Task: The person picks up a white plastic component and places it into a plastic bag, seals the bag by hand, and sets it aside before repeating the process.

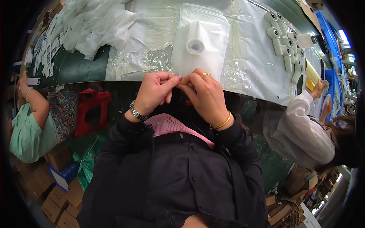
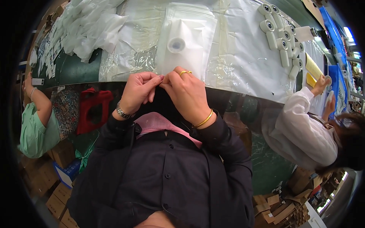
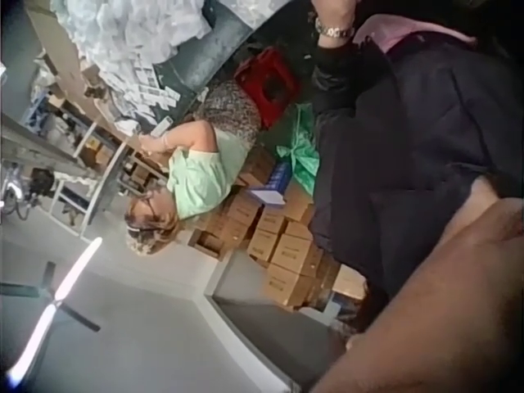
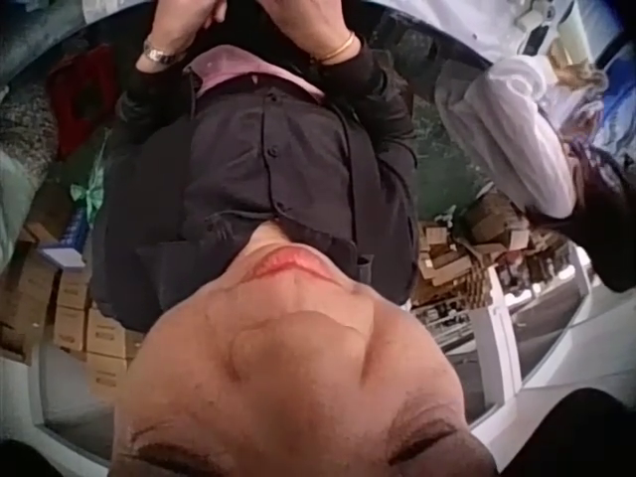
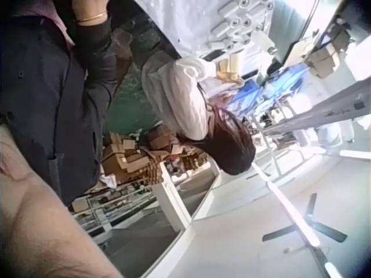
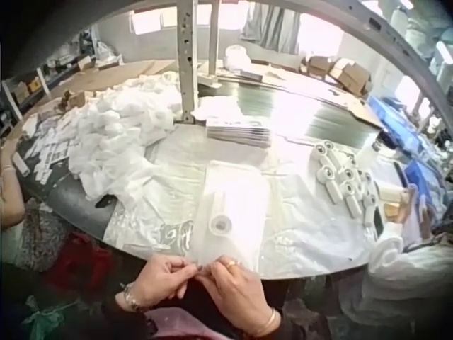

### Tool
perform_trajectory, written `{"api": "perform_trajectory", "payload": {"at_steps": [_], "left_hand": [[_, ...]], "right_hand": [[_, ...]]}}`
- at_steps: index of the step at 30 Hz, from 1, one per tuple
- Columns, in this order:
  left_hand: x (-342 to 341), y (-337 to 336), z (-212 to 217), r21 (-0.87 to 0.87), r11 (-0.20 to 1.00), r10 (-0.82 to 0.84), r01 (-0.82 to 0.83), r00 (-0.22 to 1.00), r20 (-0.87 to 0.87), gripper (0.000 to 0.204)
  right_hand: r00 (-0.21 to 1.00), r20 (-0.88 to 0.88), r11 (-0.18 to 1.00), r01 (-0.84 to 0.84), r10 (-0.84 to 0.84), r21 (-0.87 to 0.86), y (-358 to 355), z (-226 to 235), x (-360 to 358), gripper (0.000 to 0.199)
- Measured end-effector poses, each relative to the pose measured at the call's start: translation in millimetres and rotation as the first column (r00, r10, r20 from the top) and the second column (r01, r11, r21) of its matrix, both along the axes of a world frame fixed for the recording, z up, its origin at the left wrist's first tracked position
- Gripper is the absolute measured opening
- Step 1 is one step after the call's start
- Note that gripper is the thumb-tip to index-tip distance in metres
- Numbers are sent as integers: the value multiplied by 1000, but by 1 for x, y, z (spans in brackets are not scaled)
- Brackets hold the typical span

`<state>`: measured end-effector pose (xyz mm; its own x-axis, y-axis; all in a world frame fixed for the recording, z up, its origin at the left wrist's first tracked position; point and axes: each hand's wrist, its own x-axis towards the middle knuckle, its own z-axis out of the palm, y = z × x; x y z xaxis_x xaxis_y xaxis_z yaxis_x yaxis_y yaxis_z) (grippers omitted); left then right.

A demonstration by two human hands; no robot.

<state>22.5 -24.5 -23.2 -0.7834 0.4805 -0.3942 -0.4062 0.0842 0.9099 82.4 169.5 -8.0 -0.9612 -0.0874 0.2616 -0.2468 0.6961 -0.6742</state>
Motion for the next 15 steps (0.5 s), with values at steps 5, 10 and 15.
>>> {"api": "perform_trajectory", "payload": {"at_steps": [5,10,15], "left_hand": [[0,-2,-1,-7,1000,0,0,1000,-15,27],[0,-1,0,-18,1000,-2,2,1000,-11,26],[2,-1,0,-41,999,-13,13,1000,-12,26]], "right_hand": [[995,-96,993,-9,20,114,-6,-8,0,17],[996,-88,999,-14,10,-35,3,1,4,18],[999,-51,998,10,-13,-57,5,-3,3,19]]}}
